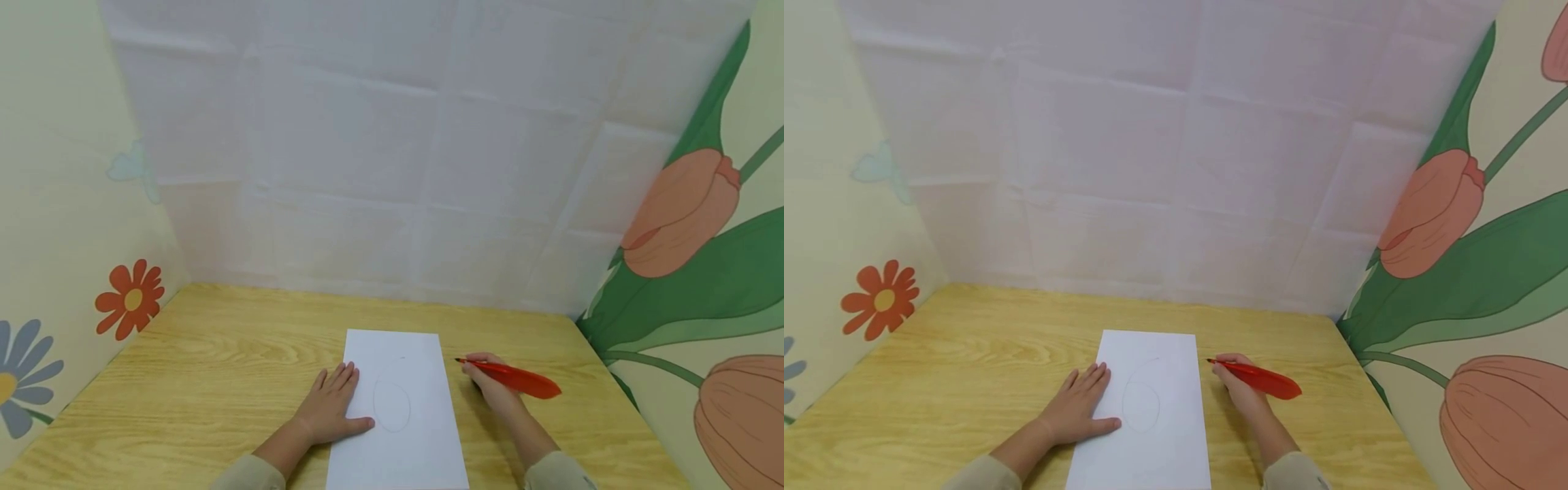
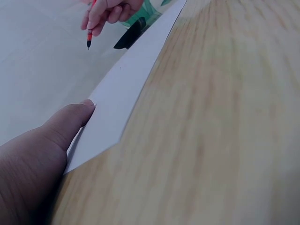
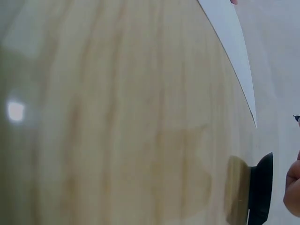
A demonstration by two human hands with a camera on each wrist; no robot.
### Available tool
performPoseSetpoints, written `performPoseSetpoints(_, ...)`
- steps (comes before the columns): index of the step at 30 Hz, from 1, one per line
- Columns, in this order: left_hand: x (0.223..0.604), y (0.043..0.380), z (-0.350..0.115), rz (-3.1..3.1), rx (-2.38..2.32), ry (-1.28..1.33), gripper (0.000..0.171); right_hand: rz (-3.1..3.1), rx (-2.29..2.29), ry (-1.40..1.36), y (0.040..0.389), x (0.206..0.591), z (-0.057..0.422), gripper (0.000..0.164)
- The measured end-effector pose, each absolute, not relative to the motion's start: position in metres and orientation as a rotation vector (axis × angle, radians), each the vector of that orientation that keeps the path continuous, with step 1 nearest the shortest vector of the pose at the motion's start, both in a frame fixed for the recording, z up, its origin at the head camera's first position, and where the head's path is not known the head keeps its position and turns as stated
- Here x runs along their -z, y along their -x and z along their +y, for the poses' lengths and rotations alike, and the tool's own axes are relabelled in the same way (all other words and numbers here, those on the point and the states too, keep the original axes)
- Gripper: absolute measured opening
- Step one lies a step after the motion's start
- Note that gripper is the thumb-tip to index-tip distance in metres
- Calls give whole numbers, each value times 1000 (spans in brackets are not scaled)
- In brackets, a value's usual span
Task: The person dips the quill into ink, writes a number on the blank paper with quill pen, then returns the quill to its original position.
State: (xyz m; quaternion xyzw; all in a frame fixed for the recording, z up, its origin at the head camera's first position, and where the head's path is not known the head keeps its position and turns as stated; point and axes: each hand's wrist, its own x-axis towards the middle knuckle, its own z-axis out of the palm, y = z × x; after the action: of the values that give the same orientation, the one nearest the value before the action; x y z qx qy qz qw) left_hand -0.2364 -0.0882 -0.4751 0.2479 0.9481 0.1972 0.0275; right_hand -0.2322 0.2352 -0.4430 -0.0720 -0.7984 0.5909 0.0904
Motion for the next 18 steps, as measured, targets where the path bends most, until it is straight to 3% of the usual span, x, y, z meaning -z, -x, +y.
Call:
performPoseSetpoints(13, 478, 238, -89, 2933, -603, -768, 103, -2377, -1763, 195, 225, 438, 239, 23)
performPoseSetpoints(18, 477, 238, -89, 2929, -602, -766, 103, -2298, -1749, 18, 219, 436, 240, 26)
